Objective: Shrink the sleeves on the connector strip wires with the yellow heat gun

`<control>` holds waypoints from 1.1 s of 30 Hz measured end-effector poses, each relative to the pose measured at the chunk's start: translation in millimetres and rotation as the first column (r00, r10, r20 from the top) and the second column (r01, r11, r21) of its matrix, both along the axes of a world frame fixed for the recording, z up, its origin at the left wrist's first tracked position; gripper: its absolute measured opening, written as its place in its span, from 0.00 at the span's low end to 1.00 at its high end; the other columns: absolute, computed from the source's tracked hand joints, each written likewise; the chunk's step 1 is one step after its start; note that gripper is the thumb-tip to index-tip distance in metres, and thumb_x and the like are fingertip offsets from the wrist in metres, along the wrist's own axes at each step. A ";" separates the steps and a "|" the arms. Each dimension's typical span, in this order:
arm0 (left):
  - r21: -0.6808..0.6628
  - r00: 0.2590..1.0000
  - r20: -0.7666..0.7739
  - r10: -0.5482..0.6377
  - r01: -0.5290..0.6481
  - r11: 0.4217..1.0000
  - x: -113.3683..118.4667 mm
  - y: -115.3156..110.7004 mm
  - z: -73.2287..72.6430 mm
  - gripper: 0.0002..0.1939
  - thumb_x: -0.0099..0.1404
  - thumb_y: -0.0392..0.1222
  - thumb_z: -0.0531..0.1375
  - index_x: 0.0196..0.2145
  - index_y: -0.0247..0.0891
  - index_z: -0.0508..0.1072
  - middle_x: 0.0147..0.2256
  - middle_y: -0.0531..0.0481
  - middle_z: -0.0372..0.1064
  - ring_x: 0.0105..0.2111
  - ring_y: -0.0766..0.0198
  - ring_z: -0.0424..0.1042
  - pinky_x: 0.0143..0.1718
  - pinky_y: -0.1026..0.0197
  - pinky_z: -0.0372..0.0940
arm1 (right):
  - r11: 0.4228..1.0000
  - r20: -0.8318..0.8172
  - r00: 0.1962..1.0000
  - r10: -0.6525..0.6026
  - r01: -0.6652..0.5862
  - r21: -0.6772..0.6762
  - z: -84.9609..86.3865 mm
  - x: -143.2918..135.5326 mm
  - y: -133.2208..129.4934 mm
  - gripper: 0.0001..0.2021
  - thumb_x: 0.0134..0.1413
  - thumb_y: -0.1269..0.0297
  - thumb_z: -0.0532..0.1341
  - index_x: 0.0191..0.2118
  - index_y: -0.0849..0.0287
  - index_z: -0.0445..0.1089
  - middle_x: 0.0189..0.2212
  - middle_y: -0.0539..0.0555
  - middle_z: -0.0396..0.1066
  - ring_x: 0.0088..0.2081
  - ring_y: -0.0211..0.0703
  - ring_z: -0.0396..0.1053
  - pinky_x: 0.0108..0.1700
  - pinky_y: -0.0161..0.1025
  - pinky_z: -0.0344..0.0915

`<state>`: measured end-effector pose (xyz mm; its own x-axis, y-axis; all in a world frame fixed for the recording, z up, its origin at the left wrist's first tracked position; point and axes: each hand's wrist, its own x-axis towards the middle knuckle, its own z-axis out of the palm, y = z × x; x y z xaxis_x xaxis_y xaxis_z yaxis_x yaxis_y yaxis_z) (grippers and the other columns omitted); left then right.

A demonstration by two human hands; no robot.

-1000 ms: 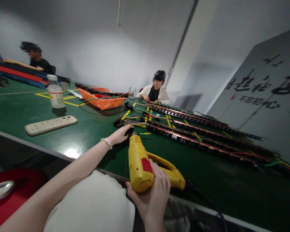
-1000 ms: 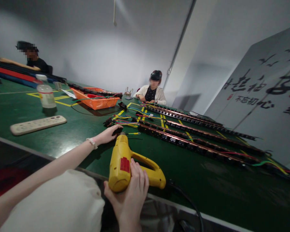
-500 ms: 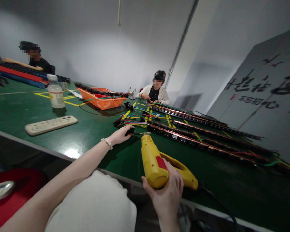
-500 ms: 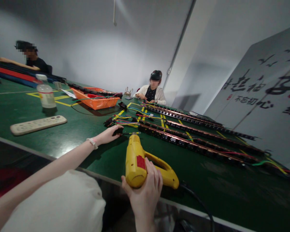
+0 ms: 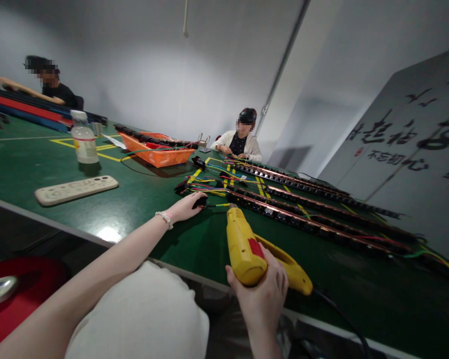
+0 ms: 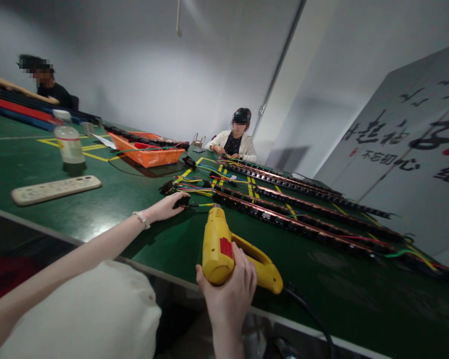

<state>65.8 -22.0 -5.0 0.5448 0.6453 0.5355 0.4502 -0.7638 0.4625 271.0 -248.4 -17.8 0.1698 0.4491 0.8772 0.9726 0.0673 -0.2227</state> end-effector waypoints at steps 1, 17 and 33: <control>0.000 1.000 0.004 -0.001 0.001 1.000 0.1 0.5 -0.5 0.22 0.59 0.39 0.54 0.52 0.38 0.62 0.48 0.43 0.66 0.48 0.55 0.67 0.50 0.53 0.63 | 1.000 -0.004 1.000 0.001 -0.001 -0.002 0.0 -0.2 0.0 0.40 0.40 0.43 0.63 0.55 0.65 0.58 0.48 0.64 0.66 0.49 0.55 0.61 0.53 0.54 0.56; 0.012 1.000 0.005 0.004 -0.004 1.000 1.6 -0.6 0.6 0.22 0.59 0.37 0.53 0.52 0.37 0.62 0.49 0.43 0.66 0.49 0.56 0.67 0.52 0.53 0.61 | 0.997 -0.044 0.996 0.075 -0.076 -0.007 -2.1 -28.0 -9.4 0.42 0.38 0.42 0.64 0.55 0.65 0.58 0.48 0.63 0.66 0.49 0.54 0.61 0.54 0.53 0.54; 0.017 0.999 0.005 -0.035 0.034 0.999 -0.2 2.8 -0.9 0.26 0.55 0.32 0.53 0.53 0.37 0.62 0.51 0.43 0.65 0.52 0.56 0.64 0.56 0.52 0.59 | 0.980 0.019 0.981 0.194 -0.193 -0.046 -1.4 -51.0 -15.2 0.42 0.38 0.42 0.64 0.55 0.64 0.55 0.49 0.62 0.66 0.52 0.53 0.61 0.55 0.51 0.53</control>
<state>65.6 -19.2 -5.9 0.5634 0.6169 0.5495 0.4208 -0.7867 0.4517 220.1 -263.6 -19.2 0.0554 0.5095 0.8587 0.9470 0.2456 -0.2068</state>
